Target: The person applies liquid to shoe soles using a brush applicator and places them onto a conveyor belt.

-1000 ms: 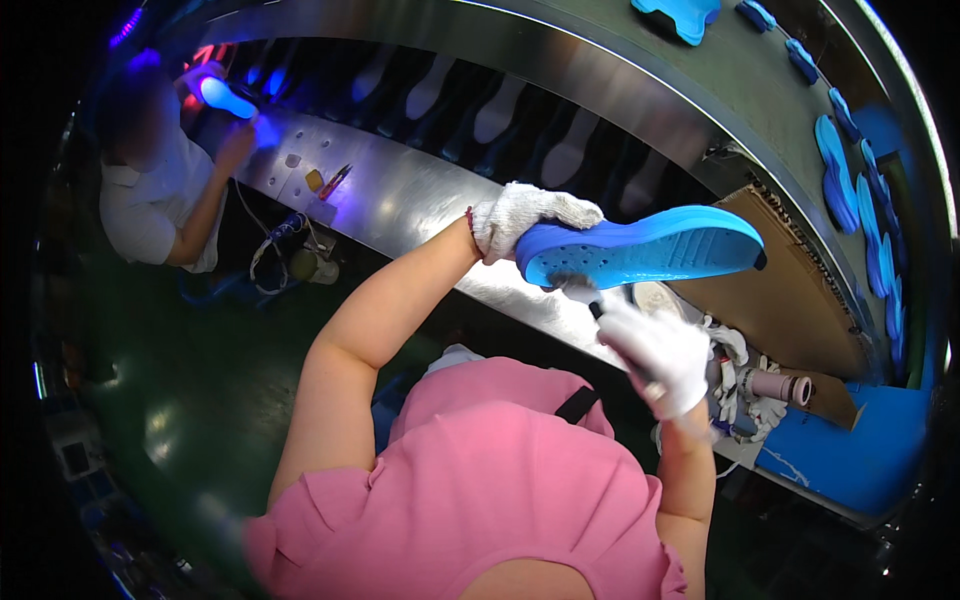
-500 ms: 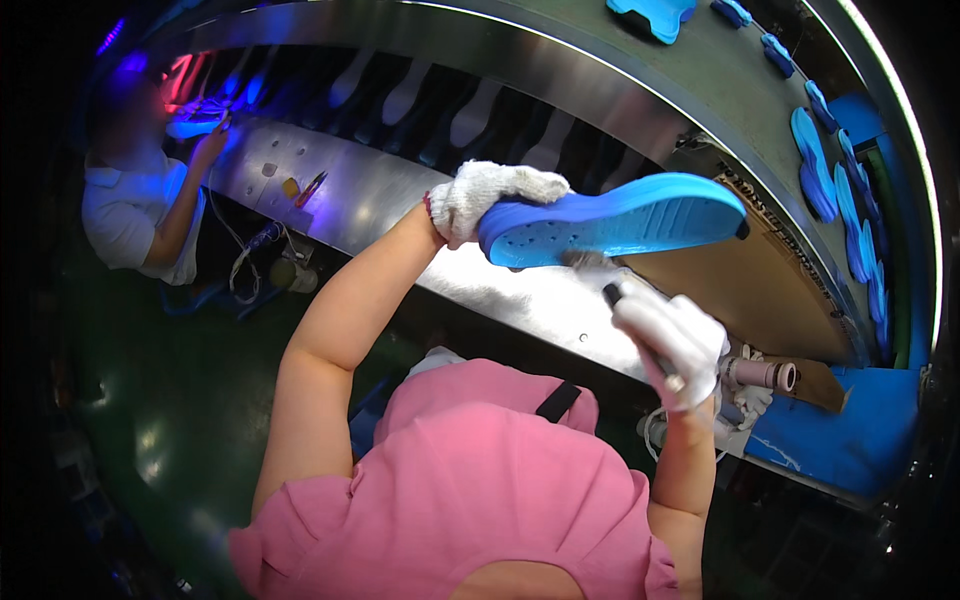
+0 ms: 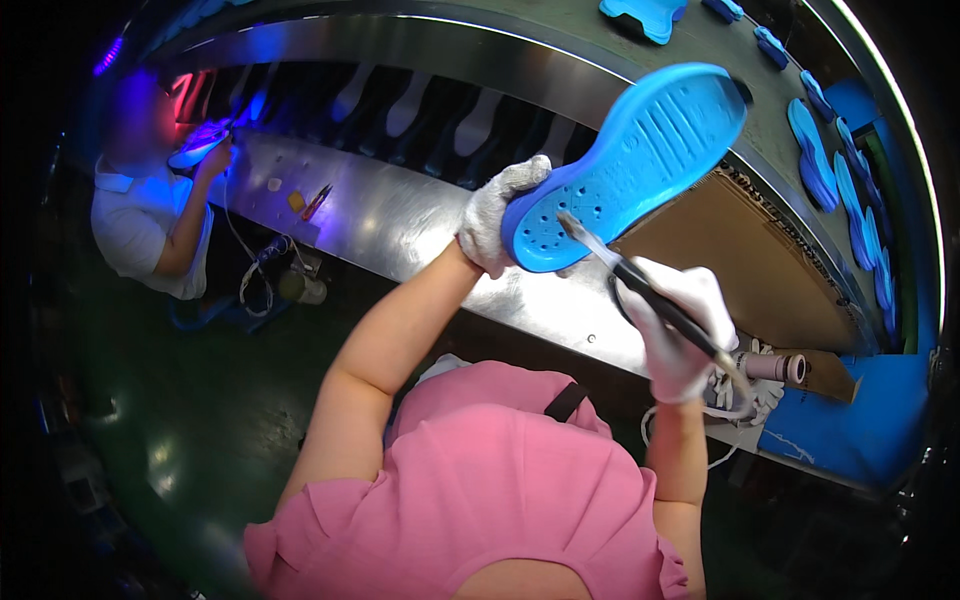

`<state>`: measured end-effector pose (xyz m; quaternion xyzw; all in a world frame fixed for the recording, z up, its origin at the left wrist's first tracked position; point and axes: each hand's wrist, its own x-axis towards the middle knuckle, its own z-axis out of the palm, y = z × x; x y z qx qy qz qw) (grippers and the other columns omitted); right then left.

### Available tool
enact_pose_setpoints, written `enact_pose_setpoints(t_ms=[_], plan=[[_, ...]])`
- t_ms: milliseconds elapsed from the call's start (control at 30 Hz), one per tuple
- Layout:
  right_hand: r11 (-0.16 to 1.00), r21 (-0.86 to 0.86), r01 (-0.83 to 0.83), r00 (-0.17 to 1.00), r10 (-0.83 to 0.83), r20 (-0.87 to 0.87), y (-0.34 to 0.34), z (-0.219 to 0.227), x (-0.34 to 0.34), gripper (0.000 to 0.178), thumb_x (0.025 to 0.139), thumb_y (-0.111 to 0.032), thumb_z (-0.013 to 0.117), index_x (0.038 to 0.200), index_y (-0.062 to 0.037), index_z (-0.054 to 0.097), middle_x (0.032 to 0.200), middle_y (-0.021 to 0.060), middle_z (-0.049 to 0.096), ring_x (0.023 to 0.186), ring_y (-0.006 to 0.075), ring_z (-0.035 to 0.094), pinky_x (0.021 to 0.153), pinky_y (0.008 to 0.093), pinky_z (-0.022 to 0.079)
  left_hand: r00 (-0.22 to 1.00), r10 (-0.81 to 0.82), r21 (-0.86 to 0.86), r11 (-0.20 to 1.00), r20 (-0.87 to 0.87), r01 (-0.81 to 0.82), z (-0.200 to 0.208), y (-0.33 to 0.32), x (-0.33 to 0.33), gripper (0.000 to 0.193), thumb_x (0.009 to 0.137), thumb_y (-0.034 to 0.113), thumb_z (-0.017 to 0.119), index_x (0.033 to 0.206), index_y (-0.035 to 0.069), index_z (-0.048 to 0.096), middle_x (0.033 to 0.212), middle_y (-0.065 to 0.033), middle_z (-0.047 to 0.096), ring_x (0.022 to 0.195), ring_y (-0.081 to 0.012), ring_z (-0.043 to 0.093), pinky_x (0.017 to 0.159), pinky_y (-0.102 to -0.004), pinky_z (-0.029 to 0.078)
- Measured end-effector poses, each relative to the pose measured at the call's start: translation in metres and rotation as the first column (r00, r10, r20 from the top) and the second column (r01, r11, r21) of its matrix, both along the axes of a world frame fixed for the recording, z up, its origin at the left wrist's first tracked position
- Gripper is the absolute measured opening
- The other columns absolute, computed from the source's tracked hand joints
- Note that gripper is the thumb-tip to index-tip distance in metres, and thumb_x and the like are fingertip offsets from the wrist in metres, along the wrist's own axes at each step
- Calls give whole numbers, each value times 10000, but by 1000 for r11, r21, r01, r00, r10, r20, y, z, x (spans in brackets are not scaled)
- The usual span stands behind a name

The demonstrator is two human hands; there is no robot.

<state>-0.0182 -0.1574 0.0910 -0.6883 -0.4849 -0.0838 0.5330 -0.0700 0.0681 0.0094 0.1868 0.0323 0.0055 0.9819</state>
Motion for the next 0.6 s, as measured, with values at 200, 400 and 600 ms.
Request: enact_pose_setpoints(t_ms=[200, 400, 600], plan=[[948, -69, -312, 949, 315, 34, -8, -7, -12, 276, 680, -64, 882, 913, -94, 738, 843, 65, 743, 696, 198, 652, 648, 309, 497, 917, -147, -143, 967, 370, 213, -23, -14, 12, 1003, 866, 740, 556, 1453, -58, 402, 1209, -291, 587, 956, -365, 670, 690, -439, 621], [983, 177, 45, 997, -55, 52, -18, 28, 25, 219, 780, 37, 816, 964, 1, 702, 914, 141, 740, 783, 182, 676, 690, 297, 525, 984, -92, -202, 972, 155, 122, -8, -51, -18, 990, 839, 726, 601, 1395, -72, 420, 1118, -285, 593, 892, -373, 674, 642, -396, 611], [964, 94, 248, 852, -264, 452, -11, 41, 64, 254, 714, 3, 840, 948, -52, 756, 901, 101, 745, 729, 218, 662, 702, 306, 519, 993, -113, -5, 994, 29, 114, -7, -79, -42, 987, 857, 779, 439, 1389, -52, 455, 1055, -260, 645, 783, -309, 667, 515, -377, 528]])
